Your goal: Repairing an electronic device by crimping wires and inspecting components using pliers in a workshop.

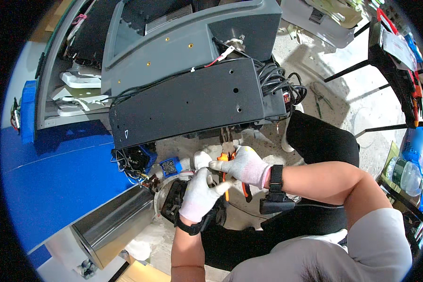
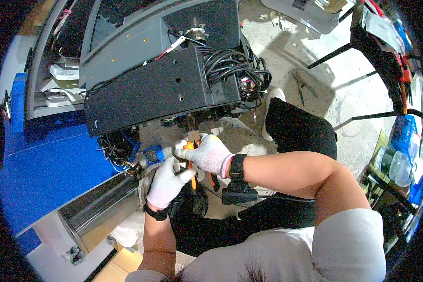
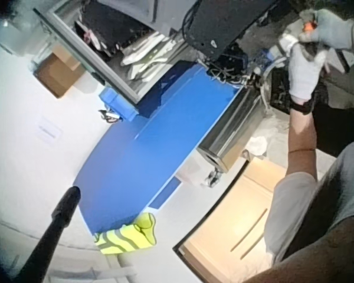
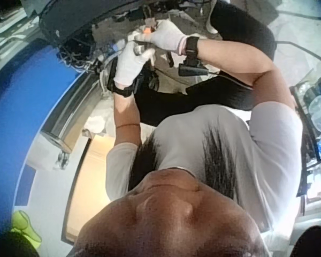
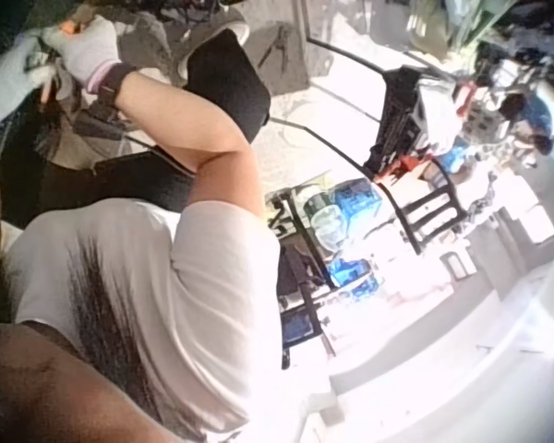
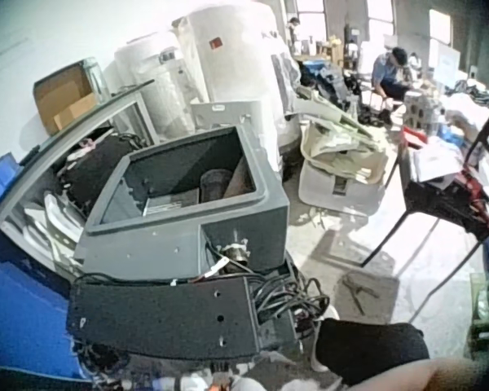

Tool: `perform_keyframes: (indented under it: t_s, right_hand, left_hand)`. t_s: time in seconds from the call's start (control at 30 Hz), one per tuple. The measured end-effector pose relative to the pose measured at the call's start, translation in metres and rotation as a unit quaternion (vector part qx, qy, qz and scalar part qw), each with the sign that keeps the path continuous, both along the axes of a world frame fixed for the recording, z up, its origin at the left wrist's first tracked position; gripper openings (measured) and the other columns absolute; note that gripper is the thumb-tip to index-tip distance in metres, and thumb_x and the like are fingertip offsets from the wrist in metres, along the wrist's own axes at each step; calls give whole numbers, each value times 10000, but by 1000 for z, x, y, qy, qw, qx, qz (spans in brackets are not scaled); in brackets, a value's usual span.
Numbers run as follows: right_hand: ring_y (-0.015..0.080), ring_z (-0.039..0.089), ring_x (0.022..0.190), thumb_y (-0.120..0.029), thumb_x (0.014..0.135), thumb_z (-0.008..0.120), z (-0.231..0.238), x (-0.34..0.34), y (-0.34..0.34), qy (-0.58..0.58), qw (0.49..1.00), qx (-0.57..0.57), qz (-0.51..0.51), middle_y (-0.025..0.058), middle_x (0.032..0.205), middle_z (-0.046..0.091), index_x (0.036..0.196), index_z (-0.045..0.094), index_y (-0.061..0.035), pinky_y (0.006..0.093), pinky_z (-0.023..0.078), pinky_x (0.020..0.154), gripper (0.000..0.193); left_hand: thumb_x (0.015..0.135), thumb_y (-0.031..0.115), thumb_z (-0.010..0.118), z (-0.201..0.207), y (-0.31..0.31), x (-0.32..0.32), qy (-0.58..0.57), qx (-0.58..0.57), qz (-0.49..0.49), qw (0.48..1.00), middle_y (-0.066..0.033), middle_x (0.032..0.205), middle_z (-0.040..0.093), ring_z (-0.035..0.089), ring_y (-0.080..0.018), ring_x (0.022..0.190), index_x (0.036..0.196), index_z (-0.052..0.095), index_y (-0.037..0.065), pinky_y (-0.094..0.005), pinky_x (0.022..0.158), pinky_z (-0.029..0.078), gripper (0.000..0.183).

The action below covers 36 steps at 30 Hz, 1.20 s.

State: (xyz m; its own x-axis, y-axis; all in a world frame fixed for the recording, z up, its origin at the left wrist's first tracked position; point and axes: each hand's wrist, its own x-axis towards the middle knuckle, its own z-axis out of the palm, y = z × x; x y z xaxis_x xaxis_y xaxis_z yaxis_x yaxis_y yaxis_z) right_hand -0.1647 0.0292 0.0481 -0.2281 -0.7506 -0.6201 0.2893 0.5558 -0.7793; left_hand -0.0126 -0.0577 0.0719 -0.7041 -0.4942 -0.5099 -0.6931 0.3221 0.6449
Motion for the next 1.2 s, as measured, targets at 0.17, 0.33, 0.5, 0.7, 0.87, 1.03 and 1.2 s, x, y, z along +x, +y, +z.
perform_keyframes:
  t_s: [0.17,0.33,0.5,0.7,0.87,1.03,1.2]
  right_hand:
    - [157,599,565,-415,770,690,10,4,-1,10,999,31,0,98,640,634,801,668,3,316,465,541,420]
    - [194,628,606,-405,770,688,15,-2,-6,39,997,65,25,126,686,652,821,663,21,325,485,575,429]
    - [251,650,667,-433,753,688,-8,2,-3,81,996,21,-11,199,717,645,864,641,59,348,499,617,506]
    - [295,643,668,-467,743,686,-30,10,-2,141,989,29,14,215,681,619,837,586,127,358,491,614,609]
    - [221,622,660,-422,740,716,-24,-4,5,89,994,53,21,160,710,625,855,585,73,340,483,613,525]
    - [194,605,699,-414,738,725,-28,4,1,55,997,54,18,135,768,634,895,584,54,321,485,654,513]
    - [174,604,712,-386,745,729,-30,-2,0,45,997,69,13,121,784,639,917,582,46,311,486,655,488]
  left_hand:
    - [654,431,763,10,33,-9,-46,-154,-53,986,-224,973,539,574,-376,841,978,482,-22,-424,721,487,624]
    - [637,402,759,12,49,-16,-86,-226,-60,969,-238,1024,467,489,-384,966,1052,429,-77,-446,806,434,715]
    - [589,515,746,-7,56,-23,-115,-300,-78,944,-229,1046,458,489,-372,969,1104,401,-122,-426,798,438,889]
    - [618,508,761,-23,40,-13,-87,-111,14,990,-277,977,527,548,-400,957,1086,413,-111,-444,816,457,851]
    - [947,432,360,-65,-26,29,43,299,94,949,-21,615,500,482,-118,537,871,518,62,-261,514,409,409]
    - [850,607,450,-125,-114,132,155,278,671,669,10,705,498,493,-132,644,908,551,87,-310,563,421,533]
    - [856,643,362,-122,-136,158,128,214,742,622,-62,878,540,502,-244,773,1005,532,86,-428,685,437,601]
